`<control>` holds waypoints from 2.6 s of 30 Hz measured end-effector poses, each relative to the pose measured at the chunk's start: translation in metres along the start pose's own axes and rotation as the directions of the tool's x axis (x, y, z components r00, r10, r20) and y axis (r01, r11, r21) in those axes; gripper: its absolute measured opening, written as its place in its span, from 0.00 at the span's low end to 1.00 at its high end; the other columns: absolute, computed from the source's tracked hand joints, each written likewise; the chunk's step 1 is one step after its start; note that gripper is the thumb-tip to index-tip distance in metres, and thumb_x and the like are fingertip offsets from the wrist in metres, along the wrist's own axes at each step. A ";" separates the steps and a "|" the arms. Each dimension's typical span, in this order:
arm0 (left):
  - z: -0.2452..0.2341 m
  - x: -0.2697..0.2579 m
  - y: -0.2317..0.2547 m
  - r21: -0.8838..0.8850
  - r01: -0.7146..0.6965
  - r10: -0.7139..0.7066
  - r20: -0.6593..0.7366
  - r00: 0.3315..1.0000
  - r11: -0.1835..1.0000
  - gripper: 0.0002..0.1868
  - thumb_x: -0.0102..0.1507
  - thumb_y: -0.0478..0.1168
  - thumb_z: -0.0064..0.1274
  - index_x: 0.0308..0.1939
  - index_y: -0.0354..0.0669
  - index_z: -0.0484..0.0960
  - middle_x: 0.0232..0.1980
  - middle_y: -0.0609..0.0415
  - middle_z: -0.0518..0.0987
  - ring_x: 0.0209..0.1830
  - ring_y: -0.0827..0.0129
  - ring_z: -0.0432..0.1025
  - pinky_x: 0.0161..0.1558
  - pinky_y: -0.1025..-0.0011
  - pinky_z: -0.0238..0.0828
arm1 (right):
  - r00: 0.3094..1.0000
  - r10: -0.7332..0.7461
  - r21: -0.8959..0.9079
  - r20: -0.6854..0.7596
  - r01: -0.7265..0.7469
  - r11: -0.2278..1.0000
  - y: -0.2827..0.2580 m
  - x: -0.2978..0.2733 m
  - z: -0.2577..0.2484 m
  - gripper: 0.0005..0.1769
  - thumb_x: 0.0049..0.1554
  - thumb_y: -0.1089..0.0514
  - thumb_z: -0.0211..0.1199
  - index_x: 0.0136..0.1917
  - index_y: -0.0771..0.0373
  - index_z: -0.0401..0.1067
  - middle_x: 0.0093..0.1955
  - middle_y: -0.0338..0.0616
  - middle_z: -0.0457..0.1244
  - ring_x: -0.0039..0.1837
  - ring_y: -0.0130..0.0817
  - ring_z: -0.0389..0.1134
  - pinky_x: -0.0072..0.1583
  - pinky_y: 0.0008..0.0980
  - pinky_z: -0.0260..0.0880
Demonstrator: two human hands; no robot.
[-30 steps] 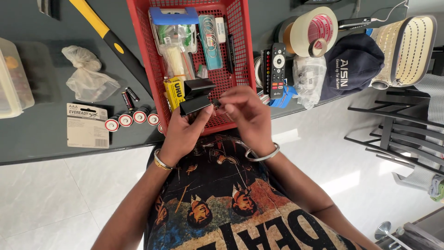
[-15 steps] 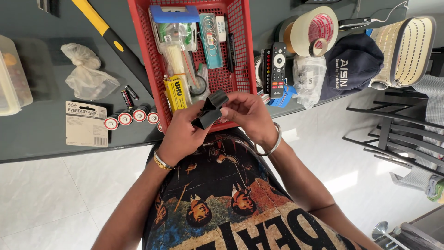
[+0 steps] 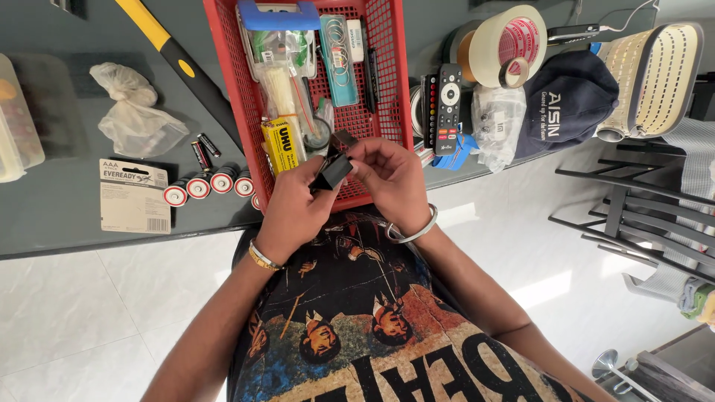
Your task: The person organizes various items including batteries, glue, and remotes in a red basket, moving items between the basket and a plastic bag on the table.
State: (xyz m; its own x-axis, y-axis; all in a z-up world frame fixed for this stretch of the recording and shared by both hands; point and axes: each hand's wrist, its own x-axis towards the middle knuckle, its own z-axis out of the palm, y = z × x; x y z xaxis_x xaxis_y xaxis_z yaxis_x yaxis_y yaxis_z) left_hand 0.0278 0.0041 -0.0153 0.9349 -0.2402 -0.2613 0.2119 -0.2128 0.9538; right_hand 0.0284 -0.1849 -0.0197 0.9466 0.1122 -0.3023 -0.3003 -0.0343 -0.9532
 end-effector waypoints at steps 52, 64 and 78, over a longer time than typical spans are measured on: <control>-0.043 0.025 -0.044 -0.174 -0.017 -0.011 -0.157 0.988 0.985 0.12 0.70 0.43 0.53 0.45 0.35 0.82 0.32 0.61 0.80 0.29 0.84 0.68 0.33 0.76 0.66 | 0.875 -0.320 -0.877 0.363 0.437 0.201 0.022 0.166 0.000 0.28 0.40 0.68 0.77 0.56 0.64 0.74 0.62 0.55 0.55 0.64 0.56 0.60 0.63 0.47 0.68; -0.038 0.000 -0.062 -0.392 -0.063 -0.039 -0.247 0.968 0.918 0.13 0.73 0.43 0.54 0.48 0.34 0.80 0.36 0.63 0.79 0.33 0.85 0.68 0.36 0.79 0.66 | 0.873 -0.387 -0.816 0.297 0.443 0.371 0.043 0.162 -0.009 0.11 0.44 0.65 0.79 0.37 0.63 0.77 0.55 0.53 0.59 0.59 0.53 0.63 0.62 0.42 0.67; -0.077 -0.101 -0.074 -0.504 -0.142 -0.211 -0.579 0.788 0.852 0.12 0.74 0.41 0.53 0.39 0.37 0.78 0.24 0.67 0.64 0.21 0.84 0.53 0.25 0.77 0.47 | 0.936 -0.042 -0.033 0.349 0.057 0.998 -0.010 0.066 0.044 0.10 0.64 0.67 0.63 0.57 0.67 0.66 0.48 0.39 0.66 0.48 0.24 0.70 0.50 0.26 0.76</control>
State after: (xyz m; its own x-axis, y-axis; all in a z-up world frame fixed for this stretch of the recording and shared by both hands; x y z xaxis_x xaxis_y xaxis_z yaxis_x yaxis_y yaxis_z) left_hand -0.0605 0.1171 -0.0476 0.8565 0.4040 -0.3213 0.1909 0.3303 0.9244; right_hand 0.0890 -0.1333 -0.0300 0.8580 0.4528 -0.2424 -0.2418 -0.0602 -0.9685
